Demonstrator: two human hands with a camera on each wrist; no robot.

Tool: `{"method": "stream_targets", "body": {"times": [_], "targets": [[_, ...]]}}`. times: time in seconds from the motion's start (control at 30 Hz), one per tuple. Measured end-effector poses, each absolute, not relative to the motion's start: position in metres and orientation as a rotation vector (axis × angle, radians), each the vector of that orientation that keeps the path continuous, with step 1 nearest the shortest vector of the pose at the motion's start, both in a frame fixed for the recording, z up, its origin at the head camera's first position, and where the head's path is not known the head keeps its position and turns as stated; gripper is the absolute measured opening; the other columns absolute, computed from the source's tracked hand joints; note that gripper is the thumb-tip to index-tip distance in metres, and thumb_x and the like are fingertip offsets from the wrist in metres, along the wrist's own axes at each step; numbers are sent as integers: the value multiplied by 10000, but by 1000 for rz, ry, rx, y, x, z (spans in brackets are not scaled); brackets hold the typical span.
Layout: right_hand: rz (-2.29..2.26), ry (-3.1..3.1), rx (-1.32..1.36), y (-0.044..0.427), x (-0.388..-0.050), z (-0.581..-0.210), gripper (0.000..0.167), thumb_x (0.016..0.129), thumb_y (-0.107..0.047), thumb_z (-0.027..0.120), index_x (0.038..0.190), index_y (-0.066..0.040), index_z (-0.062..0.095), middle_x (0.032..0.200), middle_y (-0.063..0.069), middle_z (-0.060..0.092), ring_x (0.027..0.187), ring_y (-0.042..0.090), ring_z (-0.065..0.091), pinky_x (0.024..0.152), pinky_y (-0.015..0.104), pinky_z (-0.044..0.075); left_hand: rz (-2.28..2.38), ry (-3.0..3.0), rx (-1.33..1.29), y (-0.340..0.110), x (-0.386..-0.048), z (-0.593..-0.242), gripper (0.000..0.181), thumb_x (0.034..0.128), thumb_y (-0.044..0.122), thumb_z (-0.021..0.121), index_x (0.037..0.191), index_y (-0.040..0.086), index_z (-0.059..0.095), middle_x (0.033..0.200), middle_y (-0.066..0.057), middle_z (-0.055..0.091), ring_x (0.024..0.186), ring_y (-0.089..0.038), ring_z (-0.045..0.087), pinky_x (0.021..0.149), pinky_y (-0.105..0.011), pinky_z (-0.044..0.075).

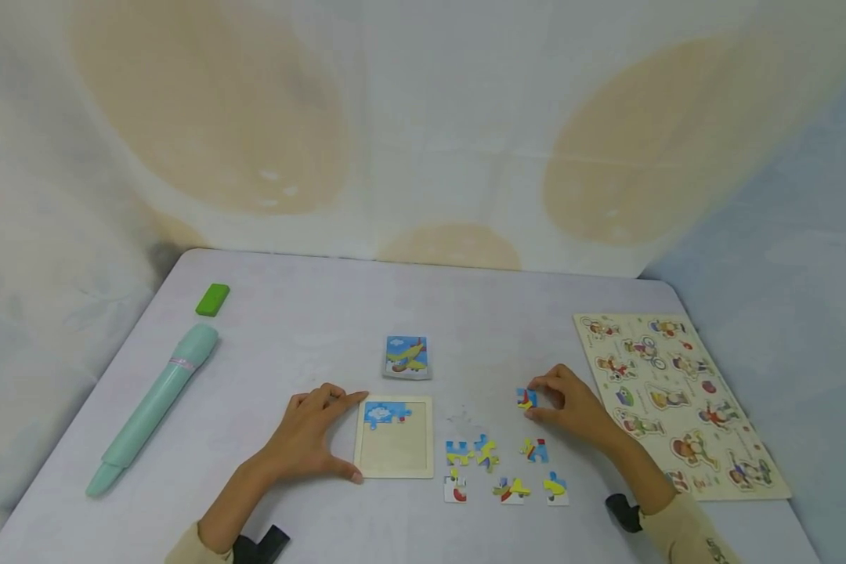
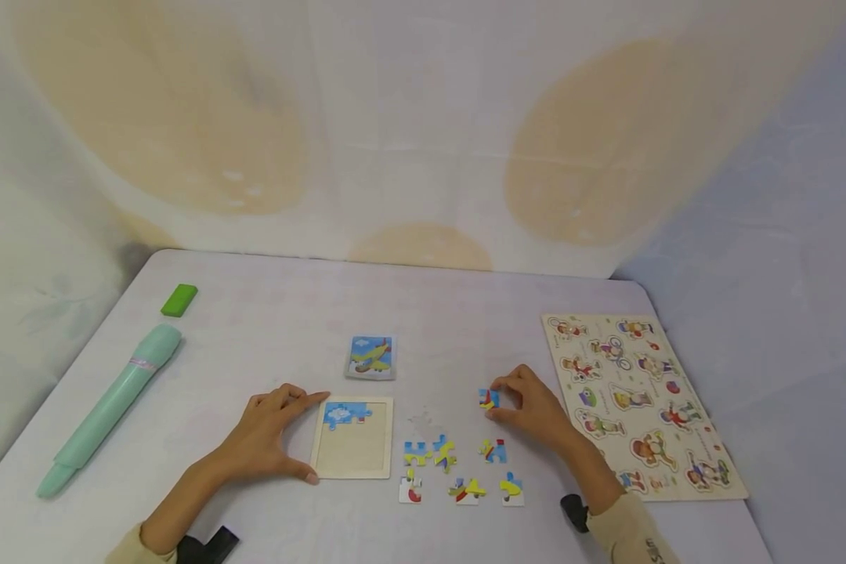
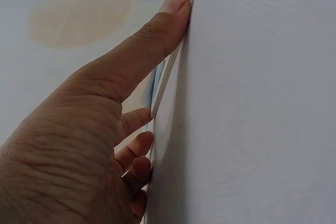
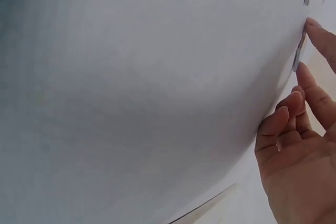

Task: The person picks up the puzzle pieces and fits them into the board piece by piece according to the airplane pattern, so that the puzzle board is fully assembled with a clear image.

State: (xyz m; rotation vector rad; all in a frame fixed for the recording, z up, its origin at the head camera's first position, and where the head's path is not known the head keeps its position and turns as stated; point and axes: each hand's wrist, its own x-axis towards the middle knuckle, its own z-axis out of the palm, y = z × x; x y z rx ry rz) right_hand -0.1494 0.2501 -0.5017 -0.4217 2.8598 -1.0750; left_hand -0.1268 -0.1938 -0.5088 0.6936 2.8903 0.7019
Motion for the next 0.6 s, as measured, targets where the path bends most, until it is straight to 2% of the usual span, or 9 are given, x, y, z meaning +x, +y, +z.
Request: {"method": "stream_targets", "body": {"times": [0.2, 0.6], "targets": [[-1030, 2881, -458, 248, -149, -500, 319, 754, -167, 865, 1016, -68, 714, 886, 4, 457, 756, 75, 402, 651, 208, 372, 708, 2887, 689, -193, -126, -509, 1155, 467, 825, 781, 1458, 306, 494, 1189, 52, 493, 1053, -145, 496, 991, -489, 296], [-1151, 2881, -527, 247, -149, -491, 308, 753, -98, 858, 1013, -82, 694, 912, 32, 502, 760, 119, 433, 653, 217, 399, 713, 2893, 708, -194, -127, -509, 1156, 473, 828, 775, 1462, 302, 490, 1190, 51, 493, 1041, -134, 483, 984, -478, 298]]}}
